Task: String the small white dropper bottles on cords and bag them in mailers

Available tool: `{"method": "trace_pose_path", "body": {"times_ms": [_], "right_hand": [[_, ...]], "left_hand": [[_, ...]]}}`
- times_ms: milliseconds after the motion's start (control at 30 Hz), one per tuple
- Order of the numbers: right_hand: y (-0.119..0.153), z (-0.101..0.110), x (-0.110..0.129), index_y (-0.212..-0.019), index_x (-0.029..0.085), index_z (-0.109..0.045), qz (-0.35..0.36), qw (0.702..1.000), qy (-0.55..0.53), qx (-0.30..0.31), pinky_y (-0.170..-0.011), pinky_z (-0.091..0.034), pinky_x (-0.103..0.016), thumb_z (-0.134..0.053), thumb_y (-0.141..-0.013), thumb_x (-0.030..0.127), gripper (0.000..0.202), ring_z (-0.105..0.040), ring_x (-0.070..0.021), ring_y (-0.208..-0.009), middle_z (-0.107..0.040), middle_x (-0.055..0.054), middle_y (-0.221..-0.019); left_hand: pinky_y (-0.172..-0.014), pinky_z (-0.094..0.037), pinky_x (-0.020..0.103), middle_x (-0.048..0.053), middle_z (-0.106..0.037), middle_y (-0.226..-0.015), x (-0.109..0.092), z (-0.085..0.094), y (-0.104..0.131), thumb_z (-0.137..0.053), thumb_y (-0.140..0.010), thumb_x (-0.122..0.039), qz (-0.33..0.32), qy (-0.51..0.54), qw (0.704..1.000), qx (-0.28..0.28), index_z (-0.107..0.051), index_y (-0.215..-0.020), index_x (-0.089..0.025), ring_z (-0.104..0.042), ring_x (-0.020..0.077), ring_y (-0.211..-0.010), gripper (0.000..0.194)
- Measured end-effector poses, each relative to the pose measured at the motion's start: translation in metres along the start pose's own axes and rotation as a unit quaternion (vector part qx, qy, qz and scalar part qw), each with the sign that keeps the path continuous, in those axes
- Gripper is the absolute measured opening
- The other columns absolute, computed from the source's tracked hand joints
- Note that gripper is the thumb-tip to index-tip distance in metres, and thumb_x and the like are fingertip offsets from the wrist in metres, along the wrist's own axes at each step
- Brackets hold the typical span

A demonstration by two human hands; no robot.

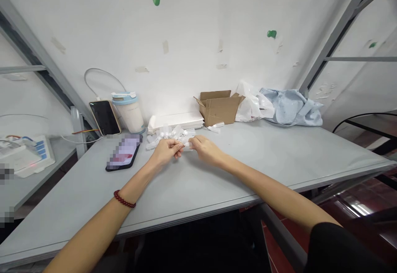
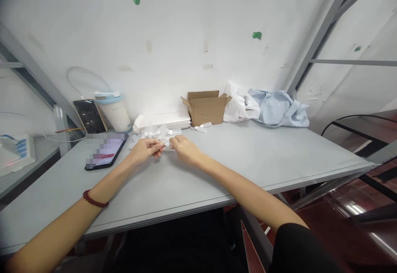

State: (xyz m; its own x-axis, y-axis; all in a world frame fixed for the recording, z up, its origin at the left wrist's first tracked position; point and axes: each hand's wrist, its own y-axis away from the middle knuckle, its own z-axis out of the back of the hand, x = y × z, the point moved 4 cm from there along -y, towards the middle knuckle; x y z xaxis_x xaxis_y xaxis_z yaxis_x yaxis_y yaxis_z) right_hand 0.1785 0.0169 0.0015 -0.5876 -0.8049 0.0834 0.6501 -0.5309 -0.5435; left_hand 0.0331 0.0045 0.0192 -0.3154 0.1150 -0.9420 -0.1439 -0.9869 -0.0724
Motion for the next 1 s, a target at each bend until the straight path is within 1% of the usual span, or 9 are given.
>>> {"method": "trace_pose_path", "body": {"times_ms": [167,300,400,467,533,600,700,833,1000], "right_hand": [[-0.001,-0.001,-0.001,-0.099,0.010,-0.053,-0.004,1.000,-0.015,-0.003,-0.071,-0.043,-0.030,-0.044,-0.088,0.009,0.014,-0.054,-0.0197,-0.084,-0.060,-0.013,-0.087],[-0.004,0.005,-0.004,-0.102,0.011,-0.052,-0.020,0.998,-0.053,-0.009,-0.070,-0.043,-0.030,-0.044,-0.088,0.010,0.017,-0.055,-0.0197,-0.085,-0.061,-0.013,-0.092],[-0.007,0.014,-0.005,-0.103,0.012,-0.052,-0.035,0.996,-0.076,-0.019,-0.071,-0.044,-0.030,-0.045,-0.088,0.013,0.016,-0.056,-0.0196,-0.086,-0.062,-0.013,-0.092],[-0.008,0.018,-0.005,-0.103,0.013,-0.052,-0.042,0.995,-0.082,-0.024,-0.071,-0.043,-0.029,-0.045,-0.089,0.014,0.016,-0.056,-0.0195,-0.086,-0.062,-0.012,-0.092],[-0.009,0.020,-0.005,-0.102,0.013,-0.053,-0.046,0.995,-0.081,-0.023,-0.070,-0.043,-0.029,-0.045,-0.089,0.014,0.015,-0.057,-0.0193,-0.085,-0.062,-0.012,-0.092],[-0.009,0.020,-0.005,-0.101,0.013,-0.053,-0.046,0.996,-0.076,-0.020,-0.069,-0.043,-0.029,-0.045,-0.089,0.014,0.015,-0.057,-0.0193,-0.084,-0.062,-0.012,-0.091],[-0.008,0.018,-0.006,-0.101,0.012,-0.052,-0.040,0.997,-0.070,-0.019,-0.068,-0.043,-0.029,-0.046,-0.088,0.014,0.015,-0.056,-0.0191,-0.082,-0.062,-0.012,-0.091],[-0.006,0.014,-0.004,-0.101,0.013,-0.051,-0.017,0.997,-0.074,-0.028,-0.068,-0.043,-0.029,-0.044,-0.087,0.011,0.016,-0.055,-0.0185,-0.082,-0.061,-0.011,-0.089],[-0.003,0.009,-0.005,-0.100,0.014,-0.051,0.003,0.996,-0.078,-0.039,-0.070,-0.044,-0.031,-0.043,-0.087,0.010,0.016,-0.055,-0.0198,-0.086,-0.060,-0.011,-0.089]], "left_hand": [[-0.048,-0.042,0.025,0.001,-0.056,-0.048,0.004,0.000,-0.001,-0.066,-0.063,-0.042,0.002,0.014,1.000,0.000,-0.059,-0.057,-0.014,-0.048,0.0102,-0.043,0.029],[-0.051,-0.043,0.025,0.002,-0.059,-0.053,0.002,0.004,-0.003,-0.069,-0.063,-0.043,0.007,0.051,0.998,0.028,-0.062,-0.060,-0.013,-0.051,0.0106,-0.048,0.032],[-0.054,-0.045,0.026,0.006,-0.064,-0.066,0.001,0.010,-0.005,-0.071,-0.063,-0.047,0.020,0.097,0.994,0.045,-0.066,-0.070,-0.011,-0.055,0.0121,-0.056,0.037],[-0.055,-0.046,0.026,0.007,-0.065,-0.072,0.001,0.014,-0.006,-0.070,-0.064,-0.050,0.024,0.117,0.992,0.040,-0.068,-0.077,-0.011,-0.057,0.0131,-0.059,0.042],[-0.055,-0.045,0.026,0.007,-0.065,-0.073,0.001,0.018,-0.007,-0.070,-0.064,-0.050,0.021,0.121,0.992,0.033,-0.069,-0.081,-0.011,-0.057,0.0129,-0.060,0.042],[-0.056,-0.045,0.025,0.006,-0.065,-0.073,0.002,0.018,-0.007,-0.072,-0.064,-0.047,0.017,0.111,0.993,0.033,-0.069,-0.079,-0.012,-0.056,0.0117,-0.059,0.039],[-0.056,-0.044,0.024,0.004,-0.064,-0.069,0.001,0.017,-0.007,-0.073,-0.062,-0.043,0.011,0.086,0.995,0.041,-0.067,-0.071,-0.012,-0.054,0.0106,-0.057,0.032],[-0.055,-0.044,0.025,0.002,-0.062,-0.061,-0.001,0.012,-0.006,-0.072,-0.062,-0.040,0.003,0.063,0.997,0.038,-0.065,-0.064,-0.013,-0.053,0.0104,-0.053,0.028],[-0.053,-0.045,0.025,0.002,-0.062,-0.057,-0.001,0.008,-0.005,-0.070,-0.063,-0.039,-0.017,0.028,0.999,0.028,-0.063,-0.061,-0.014,-0.053,0.0110,-0.050,0.026]]}}
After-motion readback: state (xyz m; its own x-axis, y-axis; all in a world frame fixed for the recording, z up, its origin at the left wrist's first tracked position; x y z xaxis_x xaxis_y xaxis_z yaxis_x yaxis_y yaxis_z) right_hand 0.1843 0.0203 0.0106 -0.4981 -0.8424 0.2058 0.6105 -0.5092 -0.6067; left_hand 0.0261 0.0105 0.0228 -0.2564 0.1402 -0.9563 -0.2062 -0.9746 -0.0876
